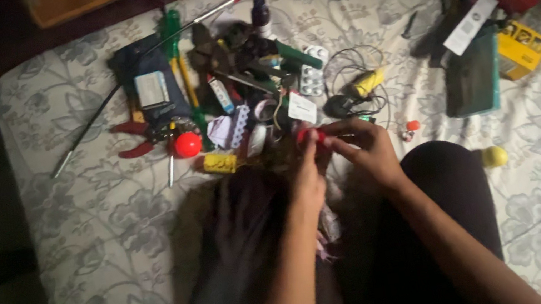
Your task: The person cleans various small objects including a measuring tape, electrical components, and containers using a cloth.
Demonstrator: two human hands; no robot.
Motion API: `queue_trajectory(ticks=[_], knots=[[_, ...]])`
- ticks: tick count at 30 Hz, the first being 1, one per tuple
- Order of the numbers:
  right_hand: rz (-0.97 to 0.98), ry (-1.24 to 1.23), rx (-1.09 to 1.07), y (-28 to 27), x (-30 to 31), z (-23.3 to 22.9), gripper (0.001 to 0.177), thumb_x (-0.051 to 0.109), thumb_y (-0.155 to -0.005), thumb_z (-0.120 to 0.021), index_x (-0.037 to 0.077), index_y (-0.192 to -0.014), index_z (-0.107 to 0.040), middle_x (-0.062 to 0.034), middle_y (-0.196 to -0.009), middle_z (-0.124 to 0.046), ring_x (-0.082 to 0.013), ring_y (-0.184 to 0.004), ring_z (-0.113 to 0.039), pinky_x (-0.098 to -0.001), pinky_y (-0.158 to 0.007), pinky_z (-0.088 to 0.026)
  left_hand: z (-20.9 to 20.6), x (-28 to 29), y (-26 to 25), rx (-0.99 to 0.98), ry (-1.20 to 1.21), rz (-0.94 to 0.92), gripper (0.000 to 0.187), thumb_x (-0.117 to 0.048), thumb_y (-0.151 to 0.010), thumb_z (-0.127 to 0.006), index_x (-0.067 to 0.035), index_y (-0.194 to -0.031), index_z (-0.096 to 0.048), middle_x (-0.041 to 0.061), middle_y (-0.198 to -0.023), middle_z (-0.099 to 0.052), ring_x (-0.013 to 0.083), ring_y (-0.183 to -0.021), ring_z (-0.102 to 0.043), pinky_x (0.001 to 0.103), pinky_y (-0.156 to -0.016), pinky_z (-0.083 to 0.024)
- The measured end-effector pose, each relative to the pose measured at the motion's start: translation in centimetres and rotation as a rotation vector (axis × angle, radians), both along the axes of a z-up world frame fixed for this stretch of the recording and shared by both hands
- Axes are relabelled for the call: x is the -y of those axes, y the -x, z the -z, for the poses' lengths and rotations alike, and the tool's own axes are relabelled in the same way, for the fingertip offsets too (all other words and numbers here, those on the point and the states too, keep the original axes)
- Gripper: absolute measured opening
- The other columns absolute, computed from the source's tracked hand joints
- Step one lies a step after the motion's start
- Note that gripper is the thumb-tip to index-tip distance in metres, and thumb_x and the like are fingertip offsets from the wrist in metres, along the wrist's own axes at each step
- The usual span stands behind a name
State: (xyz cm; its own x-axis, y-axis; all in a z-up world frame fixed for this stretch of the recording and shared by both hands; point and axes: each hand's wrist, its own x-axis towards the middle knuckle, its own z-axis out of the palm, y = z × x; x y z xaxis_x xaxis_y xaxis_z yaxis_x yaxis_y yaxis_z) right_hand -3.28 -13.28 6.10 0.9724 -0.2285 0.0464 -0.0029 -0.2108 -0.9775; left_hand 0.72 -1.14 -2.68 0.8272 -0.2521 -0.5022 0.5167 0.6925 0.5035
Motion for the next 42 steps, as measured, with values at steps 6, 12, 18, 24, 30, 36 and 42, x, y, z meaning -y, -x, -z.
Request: queue_trajectory(ticks=[6,12,18,24,30,36,42], knots=[[0.155,-0.369,-0.118,-0.3,2.7,5.2,0.025,0.006,-0.097,-0.060,-0.007,-0.117,-0.068,-0.0164,-0.105,-0.076,-0.0247,-0.097,-0.075,-0.0366,-0.090,-0.062,-3.0,-1.8,-0.3,0.194,0.141,-0.077,0.047,-0.013,-0.091,-0.074,-0.005,-0.133,-0.055,0.014,-0.117,-0.068,0.0311,-0.114,-0.067,0.043,-0.099,-0.061],[0.075,0.174,-0.052,1.8,-2.7,1.8,0.044,0.008,-0.101,-0.055,0.004,-0.145,-0.054,-0.0188,-0.139,-0.063,-0.0330,-0.128,-0.063,-0.0413,-0.105,-0.049,-3.7,-3.1,0.3,0.276,-0.321,-0.061,0.042,-0.018,-0.096,-0.072,-0.005,-0.134,-0.061,0.010,-0.129,-0.065,0.0216,-0.116,-0.063,0.036,-0.098,-0.053],[-0.051,0.333,0.092,4.2,-5.1,-2.3,0.056,0.017,-0.099,-0.058,0.016,-0.154,-0.049,-0.0208,-0.152,-0.058,-0.0401,-0.137,-0.060,-0.0424,-0.111,-0.049,-4.2,-4.0,0.4,0.264,-0.318,-0.067,0.041,-0.021,-0.097,-0.070,-0.008,-0.135,-0.061,0.012,-0.127,-0.068,0.0221,-0.117,-0.065,0.035,-0.100,-0.053],[-0.526,0.585,-0.017,4.8,-4.4,3.5,0.051,0.021,-0.086,-0.071,0.010,-0.135,-0.061,-0.0197,-0.132,-0.066,-0.0401,-0.122,-0.063,-0.0467,-0.103,-0.048,-4.1,-5.0,-0.8,0.295,-0.032,-0.155,0.041,-0.014,-0.096,-0.068,-0.006,-0.134,-0.052,0.014,-0.121,-0.067,0.0280,-0.113,-0.067,0.044,-0.101,-0.058],[0.228,-0.113,0.084,3.3,-2.0,0.3,0.050,0.014,-0.078,-0.059,0.012,-0.127,-0.064,-0.0166,-0.120,-0.058,-0.0325,-0.108,-0.074,-0.0377,-0.082,-0.061,-0.5,-3.3,-0.5,0.323,-0.275,-0.084,0.040,-0.012,-0.099,-0.069,-0.003,-0.135,-0.056,0.008,-0.117,-0.064,0.0212,-0.107,-0.064,0.039,-0.093,-0.056],[0.053,0.727,-0.322,1.2,0.7,0.6,0.025,0.031,-0.088,-0.074,0.007,-0.092,-0.077,-0.0216,-0.090,-0.069,-0.0380,-0.092,-0.071,-0.0476,-0.083,-0.055,-3.4,-2.5,-0.8,0.335,-0.064,-0.116,0.040,-0.017,-0.098,-0.069,-0.005,-0.135,-0.057,0.014,-0.114,-0.067,0.0252,-0.106,-0.068,0.040,-0.094,-0.060],[0.095,0.737,-0.442,-4.3,4.7,3.3,0.031,0.039,-0.091,-0.072,0.009,-0.100,-0.079,-0.0201,-0.096,-0.075,-0.0357,-0.093,-0.072,-0.0473,-0.080,-0.056,-4.7,-2.4,-1.0,0.200,-0.123,-0.045,0.050,-0.021,-0.095,-0.068,-0.005,-0.140,-0.053,0.010,-0.123,-0.062,0.0237,-0.111,-0.064,0.045,-0.096,-0.057]])
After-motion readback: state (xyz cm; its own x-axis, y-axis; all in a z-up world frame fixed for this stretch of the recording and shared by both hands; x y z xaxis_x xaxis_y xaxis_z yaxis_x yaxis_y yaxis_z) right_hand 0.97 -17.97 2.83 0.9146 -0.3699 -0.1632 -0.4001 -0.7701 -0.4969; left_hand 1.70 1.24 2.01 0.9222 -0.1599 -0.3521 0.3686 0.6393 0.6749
